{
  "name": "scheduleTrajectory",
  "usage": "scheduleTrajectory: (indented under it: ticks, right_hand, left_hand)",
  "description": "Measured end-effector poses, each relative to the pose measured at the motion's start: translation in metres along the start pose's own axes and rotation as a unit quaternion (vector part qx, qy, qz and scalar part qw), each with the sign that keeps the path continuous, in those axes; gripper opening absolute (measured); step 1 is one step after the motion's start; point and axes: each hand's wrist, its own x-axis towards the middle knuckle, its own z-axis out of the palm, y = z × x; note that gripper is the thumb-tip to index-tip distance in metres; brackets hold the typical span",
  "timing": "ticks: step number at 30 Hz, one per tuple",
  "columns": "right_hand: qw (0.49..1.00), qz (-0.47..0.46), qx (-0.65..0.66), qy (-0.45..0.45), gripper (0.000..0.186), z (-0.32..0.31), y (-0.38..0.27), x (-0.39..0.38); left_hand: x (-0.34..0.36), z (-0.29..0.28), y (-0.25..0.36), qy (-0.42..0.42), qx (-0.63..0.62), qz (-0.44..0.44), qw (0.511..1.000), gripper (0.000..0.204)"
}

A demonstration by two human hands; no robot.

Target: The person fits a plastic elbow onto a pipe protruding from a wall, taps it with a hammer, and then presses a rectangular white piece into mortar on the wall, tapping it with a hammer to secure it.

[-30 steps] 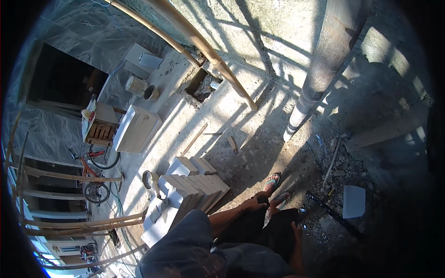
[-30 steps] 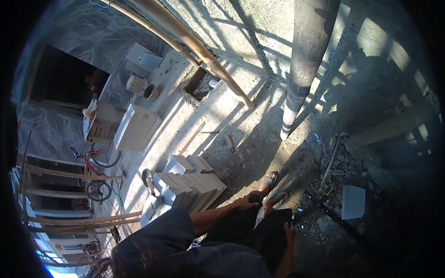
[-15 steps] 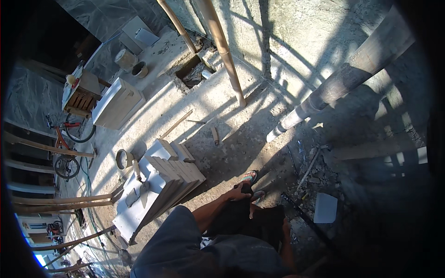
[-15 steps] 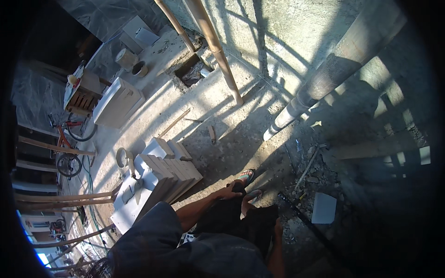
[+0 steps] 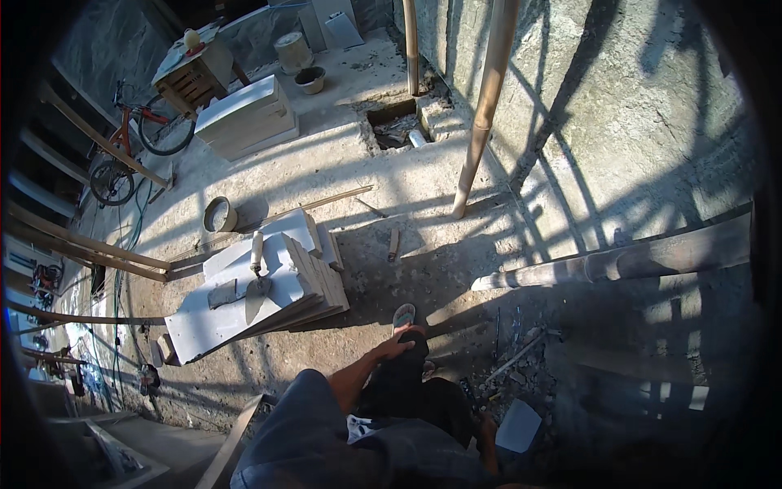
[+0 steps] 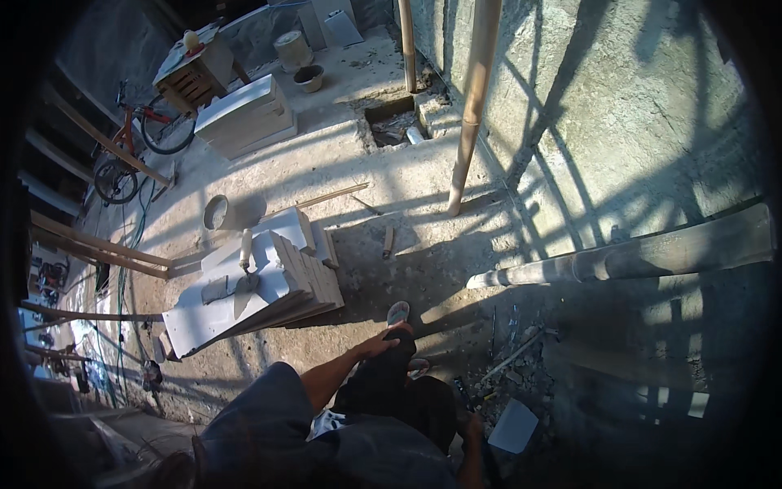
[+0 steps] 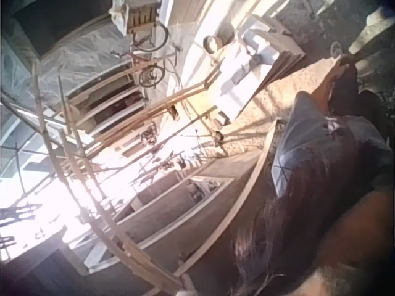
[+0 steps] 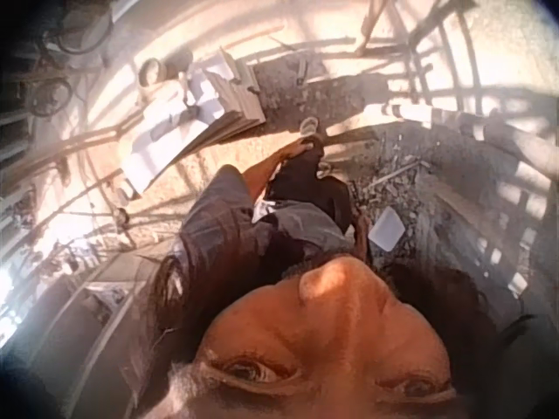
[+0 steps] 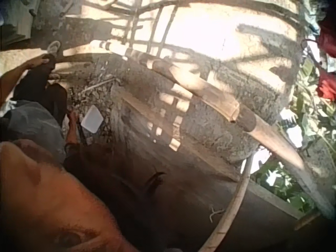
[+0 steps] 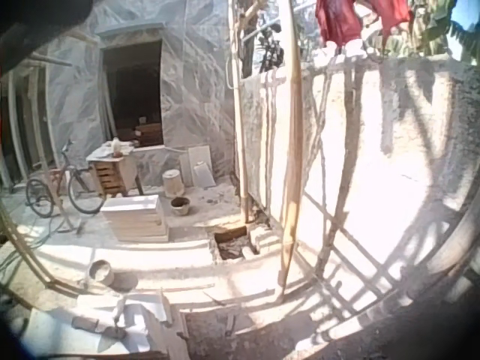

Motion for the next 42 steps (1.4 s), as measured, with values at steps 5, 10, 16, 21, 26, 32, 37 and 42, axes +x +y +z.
scheduleTrajectory:
  ticks: [5,10,16,21,26,32,37,42]
  right_hand:
    - [0.997,-0.032,0.033,-0.058,0.035,0.008,-0.065,-0.004]
    - [0.996,-0.076,-0.021,-0.041,0.032,0.006,-0.105,-0.005]
    - [0.997,-0.021,0.024,-0.072,0.038,0.012,-0.137,0.035]
    - [0.983,-0.129,-0.049,-0.120,0.049,0.036,-0.182,0.029]
    - [0.982,-0.106,-0.111,-0.108,0.041,0.068,-0.240,0.004]
    - [0.952,-0.151,-0.234,-0.130,0.050,0.071,-0.250,0.067]
    - [0.916,-0.182,-0.314,-0.172,0.051,0.163,-0.346,0.070]
    - [0.889,-0.201,-0.352,-0.213,0.052,0.225,-0.406,0.080]
  left_hand:
    - [0.000,-0.015,-0.084,0.038,-0.103,-0.120,0.987,0.064]
    - [0.027,-0.021,-0.062,0.041,0.027,-0.155,0.987,0.060]
    - [0.042,-0.051,0.003,0.068,0.143,-0.220,0.962,0.057]
    - [0.071,-0.087,0.047,0.033,0.228,-0.233,0.945,0.049]
    - [0.067,-0.123,0.102,0.014,0.313,-0.088,0.946,0.036]
    - [0.073,-0.138,0.096,0.041,0.293,-0.081,0.952,0.043]
    - [0.061,-0.138,0.085,0.024,0.323,-0.097,0.941,0.044]
    - [-0.027,-0.136,0.160,0.132,0.074,-0.222,0.963,0.041]
